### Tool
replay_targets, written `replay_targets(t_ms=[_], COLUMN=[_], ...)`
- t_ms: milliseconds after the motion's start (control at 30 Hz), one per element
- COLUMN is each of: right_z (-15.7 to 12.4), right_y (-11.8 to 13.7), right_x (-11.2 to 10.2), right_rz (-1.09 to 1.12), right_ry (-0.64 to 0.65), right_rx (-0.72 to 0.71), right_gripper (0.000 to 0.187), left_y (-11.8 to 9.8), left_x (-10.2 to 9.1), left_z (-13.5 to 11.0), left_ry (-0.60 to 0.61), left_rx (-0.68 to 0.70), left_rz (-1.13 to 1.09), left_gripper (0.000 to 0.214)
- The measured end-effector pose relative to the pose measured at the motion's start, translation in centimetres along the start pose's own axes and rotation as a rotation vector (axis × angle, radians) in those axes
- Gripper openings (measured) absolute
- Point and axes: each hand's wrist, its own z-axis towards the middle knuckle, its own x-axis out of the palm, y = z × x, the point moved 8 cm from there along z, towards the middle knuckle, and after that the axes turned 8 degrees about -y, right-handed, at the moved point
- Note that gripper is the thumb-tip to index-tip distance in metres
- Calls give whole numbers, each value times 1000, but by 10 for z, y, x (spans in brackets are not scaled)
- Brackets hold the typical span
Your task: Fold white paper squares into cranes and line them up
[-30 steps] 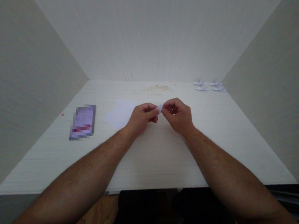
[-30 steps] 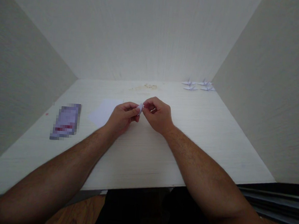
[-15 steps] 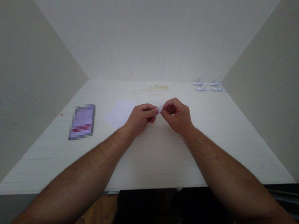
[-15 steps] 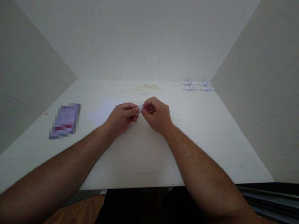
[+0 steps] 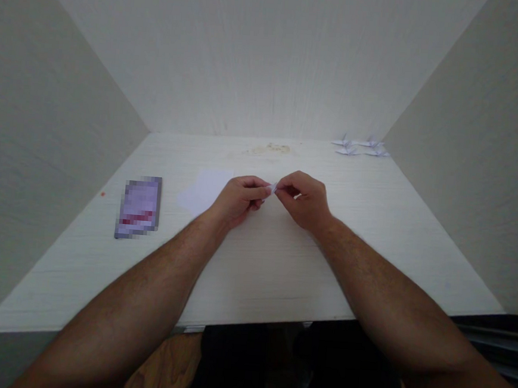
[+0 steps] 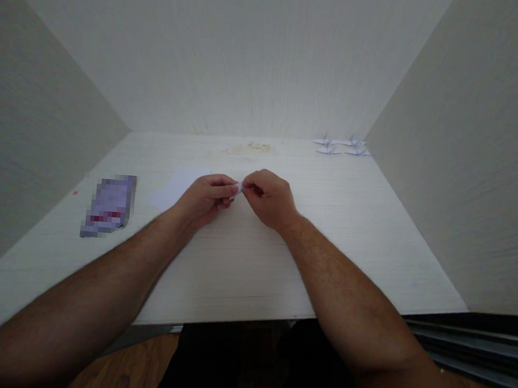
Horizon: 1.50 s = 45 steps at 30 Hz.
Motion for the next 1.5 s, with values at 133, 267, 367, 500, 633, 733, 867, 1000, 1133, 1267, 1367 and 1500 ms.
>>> replay_targets(t_ms=[133,267,367,500,633,733,867,1000,1133,1267,1367,1500], right_z=[0,-1,0,0,0,0,0,0,0,-1,0,0], right_y=[2,1,1,3,4,3,5,4,0,-1,0,0], right_x=[-1,1,1,1,2,3,5,5,7,9,8,8], right_rz=[-23,-48,-56,-66,-94,-107,-103,-142,-191,-221,-218,-216], right_ry=[5,31,43,41,54,74,99,100,127,142,134,132], right_rx=[-43,-60,-59,-60,-50,-37,-48,-46,-10,6,2,23], right_gripper=[7,7,7,7,8,8,9,7,6,7,6,6], left_y=[1,2,3,7,7,6,4,-2,-11,-12,-14,-16], left_x=[-2,-4,-3,-1,0,1,0,0,-1,-2,-1,0], left_z=[2,3,3,2,2,2,2,3,3,2,0,-5], left_ry=[13,32,59,92,92,88,88,87,52,11,-12,-40], left_rx=[-20,-32,-50,-77,-59,-26,57,196,355,391,400,415], left_rz=[9,15,11,-5,20,43,85,191,302,373,405,453], left_gripper=[24,25,26,27,28,28,26,22,19,17,16,15])
